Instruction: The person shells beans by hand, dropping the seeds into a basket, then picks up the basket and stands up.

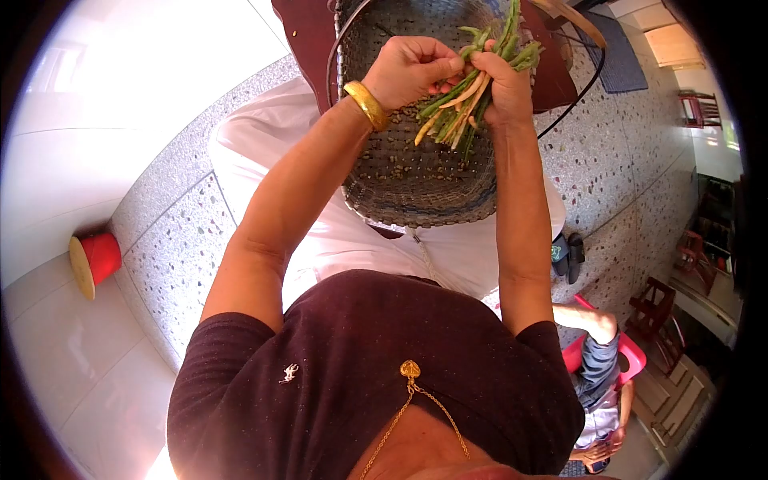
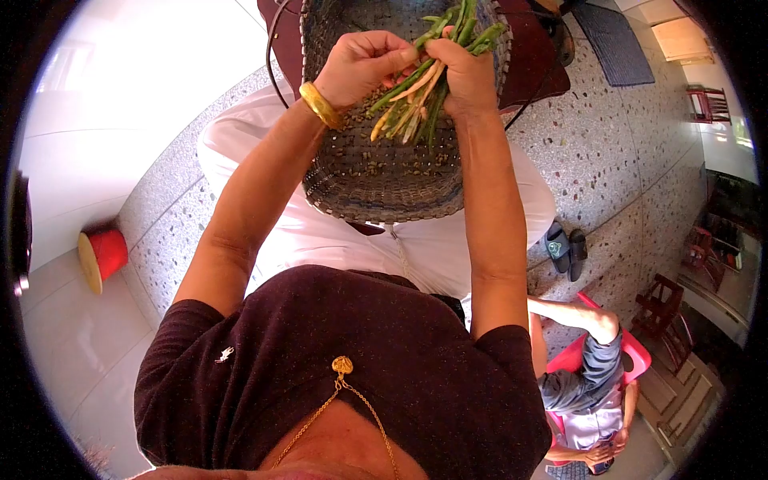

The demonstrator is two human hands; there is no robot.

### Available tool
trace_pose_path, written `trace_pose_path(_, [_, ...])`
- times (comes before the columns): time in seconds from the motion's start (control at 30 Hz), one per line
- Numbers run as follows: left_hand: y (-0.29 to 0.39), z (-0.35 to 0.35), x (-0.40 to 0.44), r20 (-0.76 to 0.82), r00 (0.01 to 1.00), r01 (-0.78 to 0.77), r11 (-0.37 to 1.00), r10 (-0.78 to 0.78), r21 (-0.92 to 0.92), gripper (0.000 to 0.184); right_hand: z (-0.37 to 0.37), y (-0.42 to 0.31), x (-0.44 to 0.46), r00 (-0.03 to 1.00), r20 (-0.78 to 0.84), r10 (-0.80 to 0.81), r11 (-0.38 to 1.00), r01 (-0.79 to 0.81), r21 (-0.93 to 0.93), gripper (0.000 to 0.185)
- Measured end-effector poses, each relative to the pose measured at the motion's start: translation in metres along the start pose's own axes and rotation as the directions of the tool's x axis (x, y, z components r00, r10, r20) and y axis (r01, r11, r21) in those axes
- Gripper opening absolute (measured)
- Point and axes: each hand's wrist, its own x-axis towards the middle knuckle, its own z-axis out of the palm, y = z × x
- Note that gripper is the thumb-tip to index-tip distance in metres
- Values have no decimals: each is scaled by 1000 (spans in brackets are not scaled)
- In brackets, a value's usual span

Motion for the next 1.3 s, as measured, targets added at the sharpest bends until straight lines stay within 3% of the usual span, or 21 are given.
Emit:
trace_pose_path(0.07, [2, -1, 1, 37, 999, 7, 996, -4, -89, 18, -5, -3, 1, 992, 95, 84, 993, -91, 80, 11])
trace_pose_path(0.17, [-3, -3, 3, 80, 996, 37, 995, -29, -94, 21, 4, -8, -4, 995, 59, 82, 993, -87, 82, 9])
trace_pose_path(0.27, [-2, -3, 3, 69, 995, 76, 991, -69, -112, 22, 12, -12, -7, 999, 24, -35, 999, 35, 2, 9])
trace_pose_path(0.37, [-11, -5, 5, 16, 994, 110, 989, -109, -97, 23, 5, 0, -1, 973, -28, -229, 962, 222, -160, 9])
trace_pose_path(0.57, [2, 2, 6, -117, 968, 211, 971, -224, -111, 23, 10, -4, -8, 975, 44, -218, 855, 212, -473, 6])
trace_pose_path(0.67, [-3, -2, 8, -105, 975, 195, 981, -196, -26, 21, 11, -1, -8, 978, 144, -153, 807, 208, -552, 7])
trace_pose_path(0.77, [-5, -3, 7, -140, 962, 210, 965, -233, -157, 19, 0, 7, -4, 978, 146, -148, 823, 203, -530, 8])
trace_pose_path(0.87, [-7, -4, 8, -127, 965, 207, 962, -231, -177, 17, 4, 4, -7, 982, 104, -156, 839, 187, -511, 9])
trace_pose_path(1.07, [-5, -2, 8, -101, 975, 179, 965, -200, -190, 17, 8, -7, -9, 995, 92, -43, 928, 74, -366, 10])
trace_pose_path(1.17, [-7, -5, 8, -80, 977, 185, 970, -199, -156, 17, 1, -6, -8, 990, 133, -46, 906, 98, -412, 11])
trace_pose_path(1.3, [-8, 0, 7, -83, 990, 110, 991, -116, -72, 17, 4, -9, -11, 997, 72, 1, 967, 18, -256, 12])
